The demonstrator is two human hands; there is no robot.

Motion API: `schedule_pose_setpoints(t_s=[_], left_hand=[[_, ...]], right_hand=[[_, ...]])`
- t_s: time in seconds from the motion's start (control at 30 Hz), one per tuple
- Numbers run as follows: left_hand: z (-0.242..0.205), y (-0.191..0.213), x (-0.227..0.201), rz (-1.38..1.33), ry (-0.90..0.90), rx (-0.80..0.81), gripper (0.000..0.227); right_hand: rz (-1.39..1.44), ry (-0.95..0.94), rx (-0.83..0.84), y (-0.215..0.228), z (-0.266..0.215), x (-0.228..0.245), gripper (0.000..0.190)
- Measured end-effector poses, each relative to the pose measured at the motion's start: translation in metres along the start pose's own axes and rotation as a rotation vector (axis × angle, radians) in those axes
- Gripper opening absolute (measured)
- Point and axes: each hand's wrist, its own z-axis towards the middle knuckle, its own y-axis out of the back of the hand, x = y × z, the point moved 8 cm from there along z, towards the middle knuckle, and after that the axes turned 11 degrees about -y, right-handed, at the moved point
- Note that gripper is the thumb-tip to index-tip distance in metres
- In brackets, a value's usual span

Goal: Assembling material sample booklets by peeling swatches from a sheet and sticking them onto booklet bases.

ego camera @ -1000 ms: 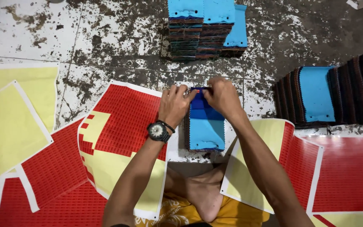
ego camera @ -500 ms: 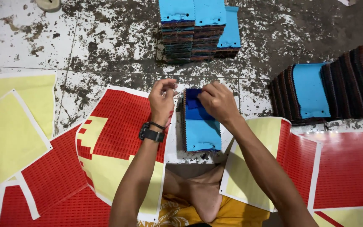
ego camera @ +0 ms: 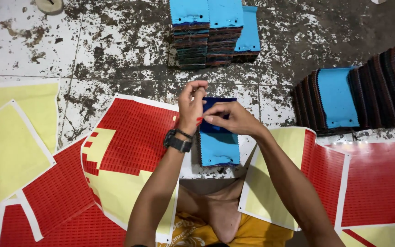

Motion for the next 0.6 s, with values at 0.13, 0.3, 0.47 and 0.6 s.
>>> schedule_pose_setpoints(t_s=[0.13, 0.3, 0.47, 0.6], left_hand=[[0.006, -0.001, 0.005, 0.177, -0.11, -0.05, 0.018], [0.004, 0.01, -0.022, 0.423, -0.354, -0.23, 0.014], [0.003, 0.017, -0.029, 0.588, -0.435, -0.246, 0.016], [0.009, 0.041, -0.01, 0.615, -0.369, -0.179, 0.02]], right_hand=[[0.05, -0.015, -0.012, 0.004, 0.002, -0.015, 0.013], [0.099, -0.057, -0.059, 0.008, 0.002, -0.033, 0.011], [0.04, -0.057, -0.063, 0.007, 0.005, -0.042, 0.01], [-0.054, -0.156, -0.211, 0.021, 0.005, -0.05, 0.008]])
